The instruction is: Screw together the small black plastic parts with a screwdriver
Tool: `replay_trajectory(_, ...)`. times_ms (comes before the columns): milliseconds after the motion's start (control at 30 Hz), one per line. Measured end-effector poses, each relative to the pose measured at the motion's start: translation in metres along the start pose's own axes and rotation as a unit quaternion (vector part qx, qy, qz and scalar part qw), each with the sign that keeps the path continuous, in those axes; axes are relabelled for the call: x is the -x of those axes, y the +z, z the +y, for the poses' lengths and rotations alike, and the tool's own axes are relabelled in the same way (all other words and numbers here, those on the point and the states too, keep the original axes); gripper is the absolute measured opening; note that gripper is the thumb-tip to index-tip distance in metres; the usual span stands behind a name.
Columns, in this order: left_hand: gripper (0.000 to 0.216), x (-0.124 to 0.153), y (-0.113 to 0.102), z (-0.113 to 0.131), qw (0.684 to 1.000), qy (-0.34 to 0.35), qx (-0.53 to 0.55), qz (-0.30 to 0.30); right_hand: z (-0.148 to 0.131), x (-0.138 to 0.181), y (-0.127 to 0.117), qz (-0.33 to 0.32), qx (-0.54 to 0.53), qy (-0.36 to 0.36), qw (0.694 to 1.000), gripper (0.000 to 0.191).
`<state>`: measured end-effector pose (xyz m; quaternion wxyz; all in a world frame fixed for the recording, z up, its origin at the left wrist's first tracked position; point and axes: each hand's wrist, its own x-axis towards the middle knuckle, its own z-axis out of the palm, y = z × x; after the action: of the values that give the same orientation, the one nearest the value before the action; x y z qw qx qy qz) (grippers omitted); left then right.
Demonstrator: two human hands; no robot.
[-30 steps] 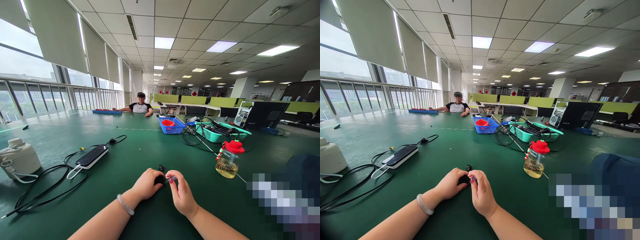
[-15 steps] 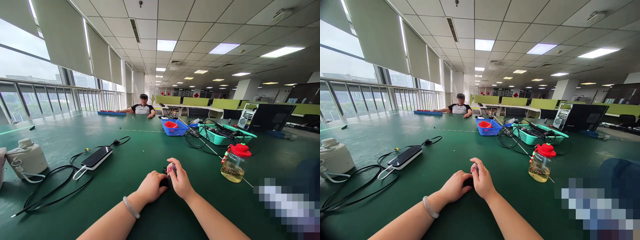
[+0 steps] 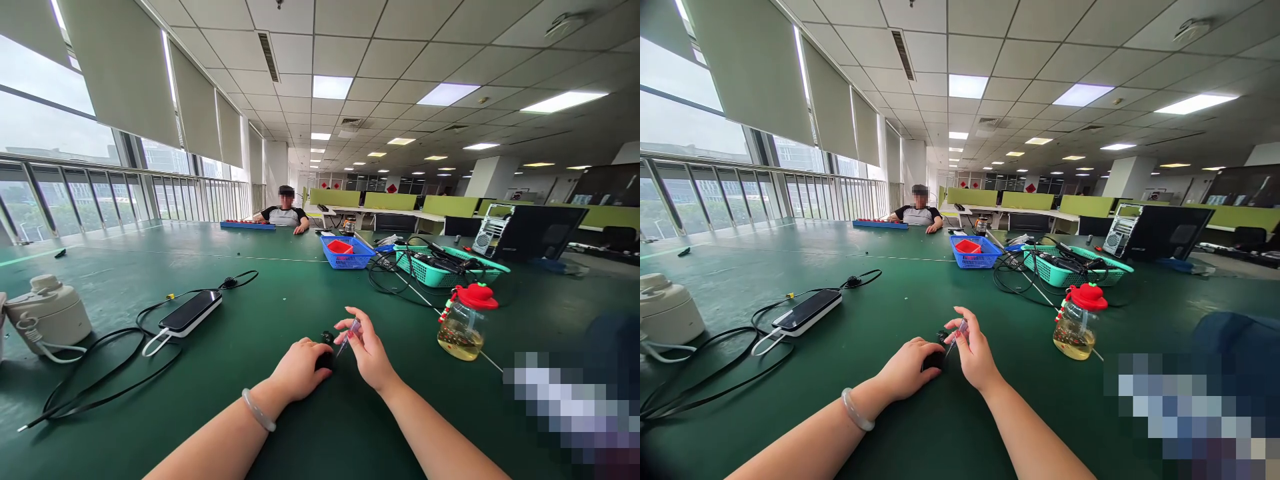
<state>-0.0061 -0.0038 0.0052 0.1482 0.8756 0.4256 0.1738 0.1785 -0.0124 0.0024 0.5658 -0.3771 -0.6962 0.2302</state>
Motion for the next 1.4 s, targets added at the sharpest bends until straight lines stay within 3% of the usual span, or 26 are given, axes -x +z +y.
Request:
replay_trajectory(133, 0.04, -0.001, 0.0, 0.0, 1.0, 0.006, -0.006, 0.001, -0.001, -0.002, -0.003, 0.002, -0.004, 0.022, 1.0, 0.041)
replay_trajectory(367, 0.043, -0.001, -0.001, 0.0, 1.0, -0.004, -0.003, -0.005, 0.011, -0.003, -0.003, 0.153, 0.01, 0.071, 0.986, 0.037)
replay_trajectory(467, 0.045, -0.001, -0.002, 0.002, 1.0, -0.005, 0.0, -0.002, 0.014, -0.002, -0.002, 0.177, 0.015, 0.08, 0.981, 0.039)
replay_trajectory(1067, 0.052, 0.0, 0.003, -0.001, 1.0, 0.0, -0.014, 0.011, -0.002, 0.003, 0.006, 0.046, 0.106, 0.012, 0.993, 0.032)
replay_trajectory(1233, 0.049, 0.002, 0.0, 0.002, 1.0, 0.005, -0.017, 0.013, 0.001, 0.001, 0.004, 0.048, 0.097, 0.024, 0.994, 0.033)
replay_trajectory(1400, 0.044, 0.002, -0.001, 0.003, 1.0, 0.001, -0.017, 0.009, 0.013, 0.0, 0.001, 0.094, 0.072, 0.063, 0.991, 0.037)
